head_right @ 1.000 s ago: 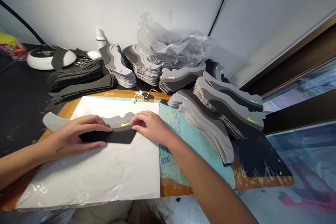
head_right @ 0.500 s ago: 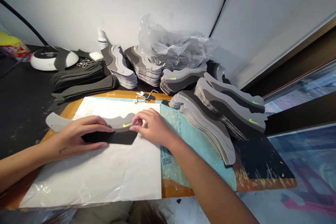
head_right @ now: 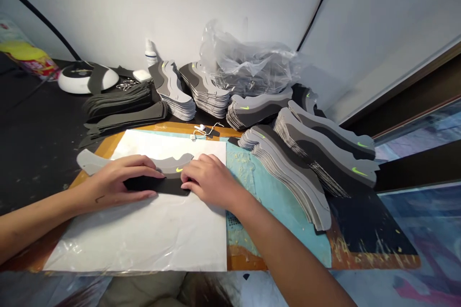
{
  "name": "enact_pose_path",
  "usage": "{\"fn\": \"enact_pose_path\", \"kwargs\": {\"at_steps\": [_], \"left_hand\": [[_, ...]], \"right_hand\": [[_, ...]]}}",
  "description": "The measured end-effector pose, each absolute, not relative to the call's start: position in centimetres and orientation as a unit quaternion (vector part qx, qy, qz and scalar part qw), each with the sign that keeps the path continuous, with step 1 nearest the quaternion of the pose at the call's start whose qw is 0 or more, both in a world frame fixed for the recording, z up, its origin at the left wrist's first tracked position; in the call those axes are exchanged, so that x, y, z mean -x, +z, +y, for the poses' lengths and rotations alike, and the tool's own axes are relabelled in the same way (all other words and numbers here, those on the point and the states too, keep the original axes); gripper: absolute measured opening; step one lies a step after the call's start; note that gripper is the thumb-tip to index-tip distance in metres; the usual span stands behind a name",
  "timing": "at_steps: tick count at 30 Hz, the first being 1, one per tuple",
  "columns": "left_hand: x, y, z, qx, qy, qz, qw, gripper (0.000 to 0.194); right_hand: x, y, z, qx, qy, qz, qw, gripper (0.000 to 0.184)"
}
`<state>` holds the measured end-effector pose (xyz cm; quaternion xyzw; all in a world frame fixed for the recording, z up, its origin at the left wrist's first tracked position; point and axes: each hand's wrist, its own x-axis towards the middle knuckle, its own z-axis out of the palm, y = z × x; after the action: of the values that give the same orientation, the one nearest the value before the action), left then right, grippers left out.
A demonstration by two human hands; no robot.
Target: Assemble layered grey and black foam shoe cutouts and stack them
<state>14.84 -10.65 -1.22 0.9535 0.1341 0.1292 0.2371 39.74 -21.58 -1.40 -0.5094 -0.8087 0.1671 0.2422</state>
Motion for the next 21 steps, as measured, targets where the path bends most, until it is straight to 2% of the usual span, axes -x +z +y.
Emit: {"fn": "enact_pose_path", "kwargs": {"at_steps": [3,8,13,21], "left_hand": [[-15.13,-1.22,-10.98,-0.953,0.123,0.137,0.241,0.029],[-15.41,-1.11,-11.36,-0.945,0.125,0.133,0.271,0.032],[-15.19,-0.85,-10.97,-0.916,0.119,0.155,0.350,0.027],[-15.05,-1.25,-10.69,-0.900,0.128,0.161,0.384,0.022]], "right_hand": [[-39.42,-1.26,-21.53,0.490,0.167,-0.815,0.260,0.009],[-39.00,-1.22,-21.46,0.484,0.218,-0.821,0.211,0.006],[-39.16,-1.33,-21.45,0.502,0.240,-0.802,0.218,0.024],[-39.60,-1.63,-21.19,0.472,0.256,-0.814,0.221,0.025]]}}
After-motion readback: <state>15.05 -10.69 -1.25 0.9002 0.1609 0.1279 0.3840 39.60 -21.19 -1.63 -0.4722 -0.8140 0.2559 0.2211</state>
